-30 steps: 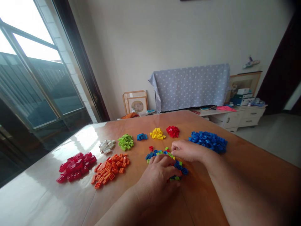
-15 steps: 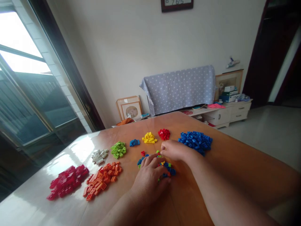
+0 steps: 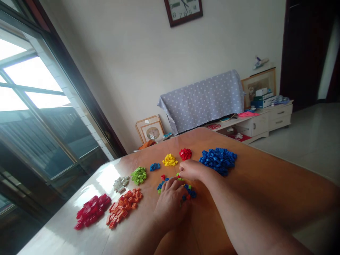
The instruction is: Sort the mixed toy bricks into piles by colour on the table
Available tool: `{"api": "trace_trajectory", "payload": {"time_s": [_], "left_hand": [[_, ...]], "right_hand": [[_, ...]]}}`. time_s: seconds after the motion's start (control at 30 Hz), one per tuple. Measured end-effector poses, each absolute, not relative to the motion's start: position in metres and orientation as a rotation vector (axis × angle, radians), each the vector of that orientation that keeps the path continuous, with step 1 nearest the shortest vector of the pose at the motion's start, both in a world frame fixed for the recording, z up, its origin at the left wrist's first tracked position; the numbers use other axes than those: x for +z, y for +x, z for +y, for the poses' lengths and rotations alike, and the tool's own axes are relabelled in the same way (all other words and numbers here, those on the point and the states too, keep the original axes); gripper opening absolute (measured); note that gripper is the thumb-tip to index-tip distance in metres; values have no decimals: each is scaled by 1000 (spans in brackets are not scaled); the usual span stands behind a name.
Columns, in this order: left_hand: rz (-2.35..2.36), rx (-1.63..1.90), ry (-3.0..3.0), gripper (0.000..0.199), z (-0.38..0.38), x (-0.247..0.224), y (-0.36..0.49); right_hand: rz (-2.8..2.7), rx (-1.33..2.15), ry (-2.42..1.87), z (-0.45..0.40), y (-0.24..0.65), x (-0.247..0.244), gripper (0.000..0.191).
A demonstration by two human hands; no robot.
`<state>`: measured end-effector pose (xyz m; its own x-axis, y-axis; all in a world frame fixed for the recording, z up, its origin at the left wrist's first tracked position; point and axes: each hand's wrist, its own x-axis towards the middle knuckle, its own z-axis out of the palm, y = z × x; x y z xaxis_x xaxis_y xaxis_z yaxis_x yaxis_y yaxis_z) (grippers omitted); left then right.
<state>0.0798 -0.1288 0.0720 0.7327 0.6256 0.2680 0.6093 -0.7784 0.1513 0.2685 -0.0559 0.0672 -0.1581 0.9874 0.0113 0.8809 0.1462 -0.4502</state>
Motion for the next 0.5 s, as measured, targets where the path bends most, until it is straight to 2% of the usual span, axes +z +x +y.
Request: {"api": "trace_trajectory", "payload": {"time_s": [0.2,0.5], "left_hand": [[1245,523,2838,10,-133,56,90],[1362,753,2733,9,-143,50,83]], "right_hand": [[-2138,523,-1731,-51,265,58,26],[-2149,504,-1659,-48,262,50,18]]}}
